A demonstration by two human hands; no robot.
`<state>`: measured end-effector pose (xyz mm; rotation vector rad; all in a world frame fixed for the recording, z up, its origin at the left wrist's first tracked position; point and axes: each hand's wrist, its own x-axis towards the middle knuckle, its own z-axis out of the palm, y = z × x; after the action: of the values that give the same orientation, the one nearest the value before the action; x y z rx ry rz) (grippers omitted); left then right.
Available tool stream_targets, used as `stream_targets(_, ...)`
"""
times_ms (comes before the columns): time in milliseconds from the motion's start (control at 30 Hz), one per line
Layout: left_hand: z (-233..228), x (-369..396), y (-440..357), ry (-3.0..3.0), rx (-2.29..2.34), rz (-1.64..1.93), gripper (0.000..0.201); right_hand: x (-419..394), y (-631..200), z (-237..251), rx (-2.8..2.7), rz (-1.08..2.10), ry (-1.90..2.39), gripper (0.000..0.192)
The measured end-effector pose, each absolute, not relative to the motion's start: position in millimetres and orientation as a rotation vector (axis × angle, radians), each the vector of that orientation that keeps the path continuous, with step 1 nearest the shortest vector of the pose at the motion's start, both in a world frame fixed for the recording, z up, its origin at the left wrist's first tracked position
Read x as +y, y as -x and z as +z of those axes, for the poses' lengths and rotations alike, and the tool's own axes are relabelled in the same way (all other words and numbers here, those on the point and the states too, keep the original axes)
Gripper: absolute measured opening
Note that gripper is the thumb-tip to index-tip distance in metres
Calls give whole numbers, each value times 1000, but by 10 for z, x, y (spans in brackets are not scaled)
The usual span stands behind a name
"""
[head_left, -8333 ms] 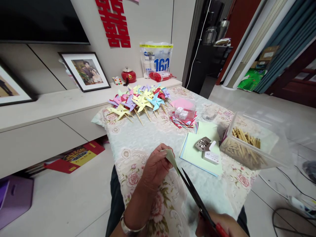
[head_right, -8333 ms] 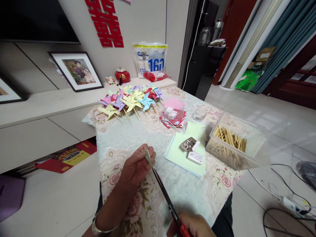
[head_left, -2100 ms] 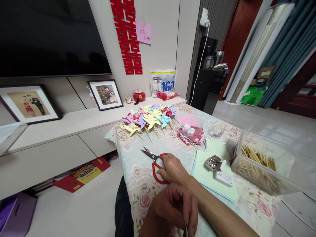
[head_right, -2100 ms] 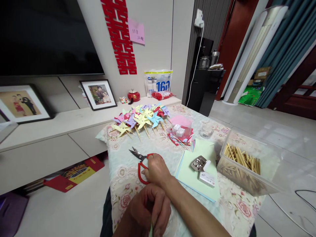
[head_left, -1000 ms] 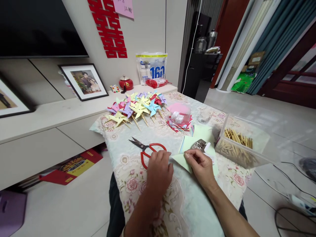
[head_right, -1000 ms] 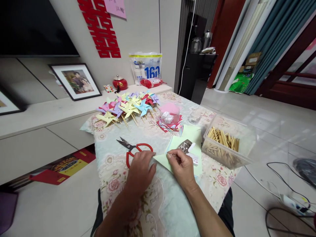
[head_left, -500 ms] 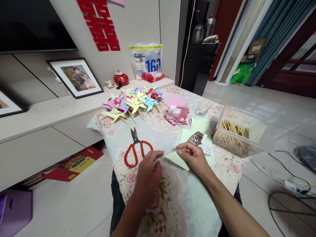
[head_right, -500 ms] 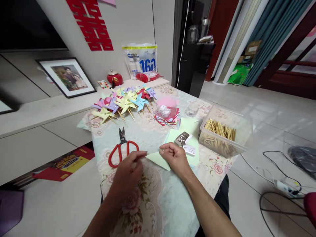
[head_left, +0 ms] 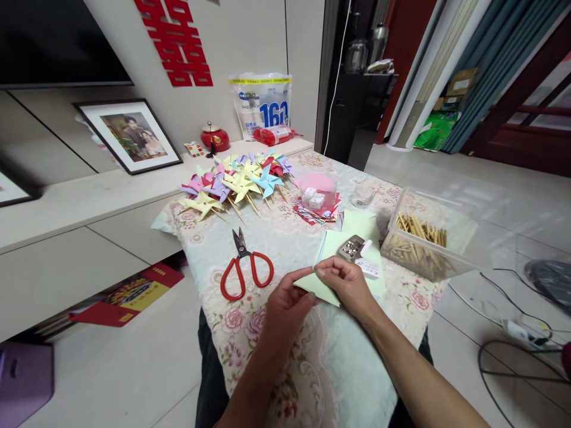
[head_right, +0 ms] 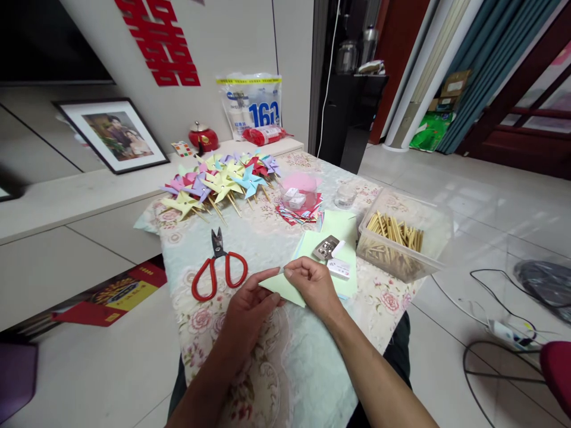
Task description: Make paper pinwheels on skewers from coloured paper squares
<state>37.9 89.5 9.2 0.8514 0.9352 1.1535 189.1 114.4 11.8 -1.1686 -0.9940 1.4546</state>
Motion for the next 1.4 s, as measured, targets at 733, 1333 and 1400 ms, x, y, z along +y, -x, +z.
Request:
stream_targets(733,109,895,-394,-775,913,1135,41,1127,-1865,155,-1002,1510,1144,35)
stream_targets(1333,54,934,-304,-844,1342,1283,22,1095,-1958,93,-1442,1290,1058,45)
stream_targets(1400,93,931,-293,-875,1413,1303,18,1088,-1949,104,-1558,1228,995,44)
